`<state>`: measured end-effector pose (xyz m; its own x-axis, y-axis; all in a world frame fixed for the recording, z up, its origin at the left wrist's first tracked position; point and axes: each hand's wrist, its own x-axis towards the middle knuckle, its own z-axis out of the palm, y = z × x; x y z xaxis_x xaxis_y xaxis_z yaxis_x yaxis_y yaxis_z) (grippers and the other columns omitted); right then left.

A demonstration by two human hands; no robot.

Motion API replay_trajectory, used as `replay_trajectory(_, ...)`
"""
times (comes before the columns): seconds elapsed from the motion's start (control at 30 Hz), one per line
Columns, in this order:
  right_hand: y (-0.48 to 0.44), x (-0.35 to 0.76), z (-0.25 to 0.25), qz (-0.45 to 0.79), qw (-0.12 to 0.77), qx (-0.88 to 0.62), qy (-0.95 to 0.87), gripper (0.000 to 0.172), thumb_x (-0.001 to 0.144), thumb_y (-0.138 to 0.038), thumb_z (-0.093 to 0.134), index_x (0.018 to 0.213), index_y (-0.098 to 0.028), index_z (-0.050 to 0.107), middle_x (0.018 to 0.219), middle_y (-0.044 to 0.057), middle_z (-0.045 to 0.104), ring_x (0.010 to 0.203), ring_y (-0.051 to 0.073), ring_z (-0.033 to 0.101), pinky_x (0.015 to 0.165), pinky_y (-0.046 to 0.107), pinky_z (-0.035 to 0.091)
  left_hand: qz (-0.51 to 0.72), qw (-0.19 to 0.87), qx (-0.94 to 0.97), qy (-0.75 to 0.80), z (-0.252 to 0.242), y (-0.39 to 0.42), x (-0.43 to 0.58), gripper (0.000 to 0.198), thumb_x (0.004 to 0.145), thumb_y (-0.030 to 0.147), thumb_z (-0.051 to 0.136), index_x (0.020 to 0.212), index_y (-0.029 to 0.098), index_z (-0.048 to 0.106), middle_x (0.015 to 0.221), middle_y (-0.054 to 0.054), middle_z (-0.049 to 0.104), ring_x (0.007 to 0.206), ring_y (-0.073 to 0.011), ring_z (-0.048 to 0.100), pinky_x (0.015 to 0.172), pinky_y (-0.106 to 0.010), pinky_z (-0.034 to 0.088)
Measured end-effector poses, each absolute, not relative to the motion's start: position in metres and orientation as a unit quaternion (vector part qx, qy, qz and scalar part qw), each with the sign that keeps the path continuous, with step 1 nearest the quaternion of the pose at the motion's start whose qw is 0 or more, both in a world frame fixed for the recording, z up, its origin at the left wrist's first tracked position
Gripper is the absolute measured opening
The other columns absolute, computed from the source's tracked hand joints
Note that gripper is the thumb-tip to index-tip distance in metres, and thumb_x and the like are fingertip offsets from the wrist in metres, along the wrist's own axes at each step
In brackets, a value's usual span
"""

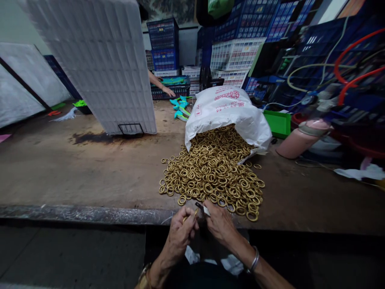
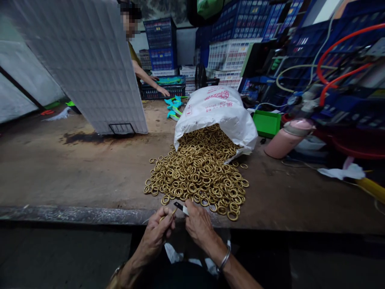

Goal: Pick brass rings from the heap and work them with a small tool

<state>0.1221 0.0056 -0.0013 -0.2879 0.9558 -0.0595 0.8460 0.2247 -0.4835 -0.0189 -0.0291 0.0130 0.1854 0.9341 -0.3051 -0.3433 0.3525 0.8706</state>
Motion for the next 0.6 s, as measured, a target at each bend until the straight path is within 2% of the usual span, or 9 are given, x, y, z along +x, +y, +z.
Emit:
replay_trajectory(0.13,0.0,0.119,0.001,0.274,0.154,-0.528,-0.789,0.022,0.063,-0.004,0.034,0.075,-0.02,0.044,0.063,-0.001,0.054,0.058,0.011,0.047,0.052,0.022,0.024,0.475,0.703,0.311,0.428,0.01,-0.028,-0.019,0.033,0.067,0.045,0.061,0.071,0.017,0.043,0.053,0.006,0.046,0.038,-0.0021,0.027,0.039,-0.018,0.016)
replay_trajectory(0.33,-0.005,0.115,0.005,0.27,0.159,-0.512,-0.799,0.02,0.066,-0.007,0.035,0.077,-0.02,0.045,0.062,-0.002,0.054,0.055,0.011,0.045,0.052,0.023,0.022,0.469,0.698,0.302,0.45,0.011,-0.029,-0.02,0.037,0.063,0.046,0.064,0.071,0.017,0.043,0.052,0.007,0.046,0.039,-0.0025,0.028,0.04,-0.018,0.015)
replay_trajectory(0.6,-0.007,0.116,0.004,0.246,0.134,-0.538,-0.795,0.027,0.061,-0.005,0.037,0.082,-0.019,0.046,0.063,0.0,0.055,0.056,0.012,0.046,0.053,0.024,0.021,0.464,0.675,0.344,0.46,0.006,-0.032,-0.02,0.034,0.068,0.048,0.058,0.073,0.017,0.044,0.054,0.006,0.046,0.04,-0.003,0.029,0.041,-0.018,0.018)
